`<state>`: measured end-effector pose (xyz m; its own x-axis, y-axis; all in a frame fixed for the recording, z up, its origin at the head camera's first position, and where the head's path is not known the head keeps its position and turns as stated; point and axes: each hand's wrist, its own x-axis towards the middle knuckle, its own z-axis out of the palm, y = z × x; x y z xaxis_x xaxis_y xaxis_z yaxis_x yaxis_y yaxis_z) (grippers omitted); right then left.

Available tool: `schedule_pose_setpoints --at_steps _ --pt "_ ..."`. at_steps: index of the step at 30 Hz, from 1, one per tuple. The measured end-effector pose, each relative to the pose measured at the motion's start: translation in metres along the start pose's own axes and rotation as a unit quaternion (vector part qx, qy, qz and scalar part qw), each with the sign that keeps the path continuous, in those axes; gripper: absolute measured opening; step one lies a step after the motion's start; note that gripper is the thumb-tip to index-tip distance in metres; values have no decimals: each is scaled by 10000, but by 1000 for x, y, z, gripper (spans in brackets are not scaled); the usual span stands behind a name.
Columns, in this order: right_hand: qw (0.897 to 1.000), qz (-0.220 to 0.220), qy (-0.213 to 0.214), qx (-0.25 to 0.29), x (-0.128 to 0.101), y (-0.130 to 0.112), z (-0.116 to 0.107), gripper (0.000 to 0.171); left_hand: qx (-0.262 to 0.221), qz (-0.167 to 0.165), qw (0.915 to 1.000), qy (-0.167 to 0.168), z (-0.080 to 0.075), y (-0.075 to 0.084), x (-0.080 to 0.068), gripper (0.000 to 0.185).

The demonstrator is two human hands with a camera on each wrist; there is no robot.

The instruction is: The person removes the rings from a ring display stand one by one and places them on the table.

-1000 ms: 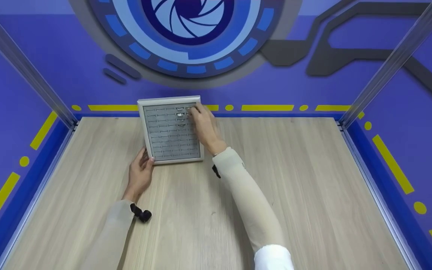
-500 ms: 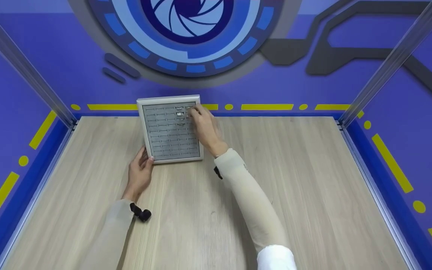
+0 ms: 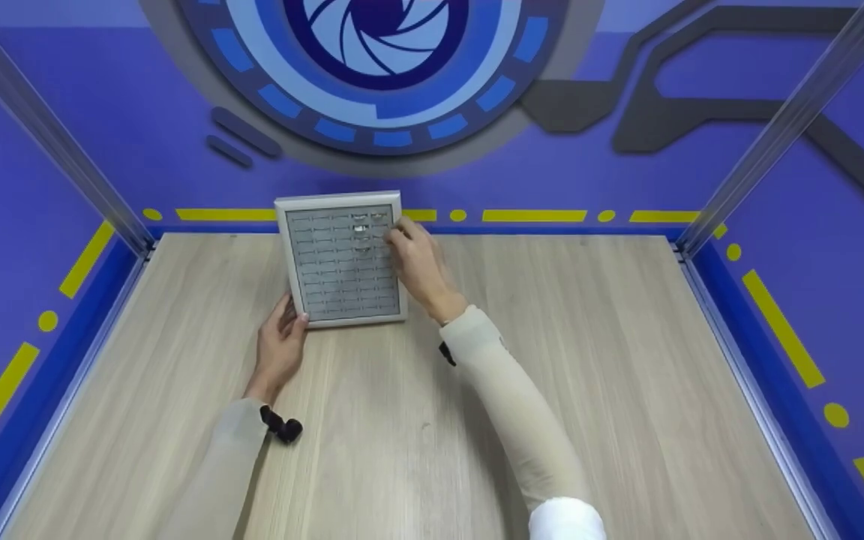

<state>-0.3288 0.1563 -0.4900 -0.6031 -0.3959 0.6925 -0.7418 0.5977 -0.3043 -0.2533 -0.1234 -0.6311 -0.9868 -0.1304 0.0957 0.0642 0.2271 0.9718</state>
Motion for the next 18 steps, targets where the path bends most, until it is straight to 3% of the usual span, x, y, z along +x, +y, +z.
schedule_pose_setpoints --at_steps 9,18 --pt "9997 212 -85 3 -15 3 -4 9 -24 -102 9999 99 0 -1 1 62" --pt "9996 -82 63 -276 -32 9 -8 7 33 -18 10000 91 1 -1 1 62"
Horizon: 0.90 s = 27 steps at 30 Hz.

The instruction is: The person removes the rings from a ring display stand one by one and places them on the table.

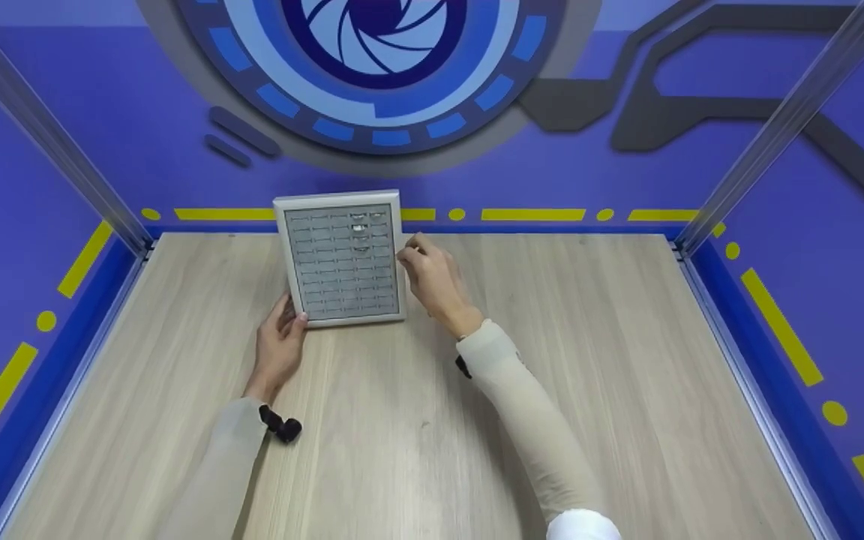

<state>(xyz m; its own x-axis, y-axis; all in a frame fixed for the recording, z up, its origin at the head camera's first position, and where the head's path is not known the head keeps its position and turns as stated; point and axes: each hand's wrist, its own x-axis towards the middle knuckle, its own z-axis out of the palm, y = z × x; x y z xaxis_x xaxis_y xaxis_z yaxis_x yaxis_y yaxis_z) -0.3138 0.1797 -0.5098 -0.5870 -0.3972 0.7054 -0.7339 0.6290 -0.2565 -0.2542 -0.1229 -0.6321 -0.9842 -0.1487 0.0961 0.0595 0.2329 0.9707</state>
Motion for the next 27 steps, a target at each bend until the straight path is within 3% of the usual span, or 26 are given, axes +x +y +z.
schedule_pose_setpoints --at_steps 27 --pt "9943 709 -773 -184 -64 10 -4 6 67 11 10000 -36 0 -1 0 63"
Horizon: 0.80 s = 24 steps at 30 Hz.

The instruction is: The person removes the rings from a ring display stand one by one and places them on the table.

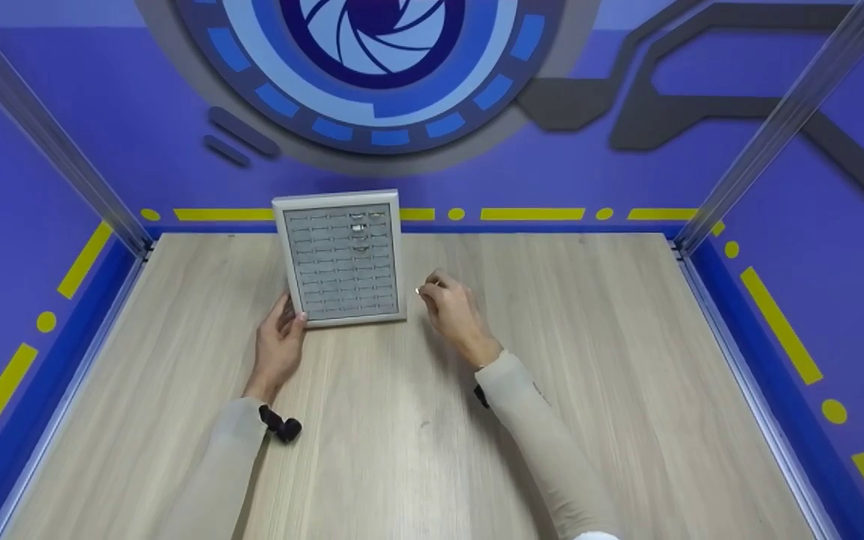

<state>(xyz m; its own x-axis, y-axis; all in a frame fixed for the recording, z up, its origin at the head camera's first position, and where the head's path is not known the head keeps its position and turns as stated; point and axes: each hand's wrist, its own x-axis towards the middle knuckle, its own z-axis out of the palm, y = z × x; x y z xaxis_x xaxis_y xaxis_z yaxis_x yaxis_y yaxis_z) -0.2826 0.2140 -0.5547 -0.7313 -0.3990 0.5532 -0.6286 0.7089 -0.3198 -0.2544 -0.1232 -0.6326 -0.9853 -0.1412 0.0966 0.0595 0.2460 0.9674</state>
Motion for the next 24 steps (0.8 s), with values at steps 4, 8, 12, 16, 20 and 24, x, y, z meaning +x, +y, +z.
schedule_pose_setpoints --at_steps 4,8,12,16,20,24 --pt "10000 -16 -35 -24 -7 2 3 8 -51 29 10000 6 0 0 0 63" --pt "9998 69 -208 -38 -13 3 5 8 -79 23 10000 27 0 1 0 63" --pt "9988 235 -422 -6 -17 5 7 7 -82 -15 10000 25 -1 1 0 63" --pt "9978 299 -589 -69 -21 7 9 7 -102 1 9999 6 -1 1 0 64" --pt "9968 279 -728 -175 -25 9 11 6 -106 3 9999 24 0 1 0 65" --pt "9951 346 -908 -171 -29 9 12 6 -107 -20 9999 57 0 0 -1 64"
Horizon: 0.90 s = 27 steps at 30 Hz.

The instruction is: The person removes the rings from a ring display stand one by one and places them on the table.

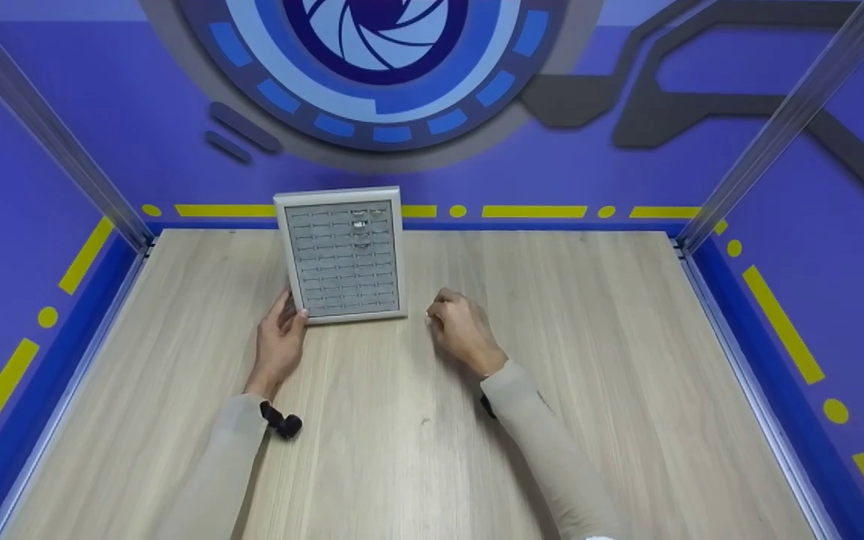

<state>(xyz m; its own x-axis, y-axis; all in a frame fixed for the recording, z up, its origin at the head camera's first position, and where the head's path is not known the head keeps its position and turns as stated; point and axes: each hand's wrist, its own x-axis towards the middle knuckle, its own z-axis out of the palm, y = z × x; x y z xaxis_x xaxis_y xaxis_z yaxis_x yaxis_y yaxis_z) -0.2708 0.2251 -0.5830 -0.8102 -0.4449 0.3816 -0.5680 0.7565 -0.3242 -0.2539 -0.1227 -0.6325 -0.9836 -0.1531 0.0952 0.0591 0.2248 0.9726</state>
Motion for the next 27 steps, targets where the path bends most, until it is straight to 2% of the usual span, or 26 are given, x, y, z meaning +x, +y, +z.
schedule_pose_setpoints --at_steps 9,13,27 --pt "9997 144 -192 -108 -3 2 6 6 -15 43 10000 20 0 0 -2 63" --pt "9997 115 -168 -135 -4 4 8 11 -12 40 10000 20 1 0 -2 62" --pt "9993 260 -249 -25 -2 4 8 12 -107 96 9999 -17 0 0 2 63"
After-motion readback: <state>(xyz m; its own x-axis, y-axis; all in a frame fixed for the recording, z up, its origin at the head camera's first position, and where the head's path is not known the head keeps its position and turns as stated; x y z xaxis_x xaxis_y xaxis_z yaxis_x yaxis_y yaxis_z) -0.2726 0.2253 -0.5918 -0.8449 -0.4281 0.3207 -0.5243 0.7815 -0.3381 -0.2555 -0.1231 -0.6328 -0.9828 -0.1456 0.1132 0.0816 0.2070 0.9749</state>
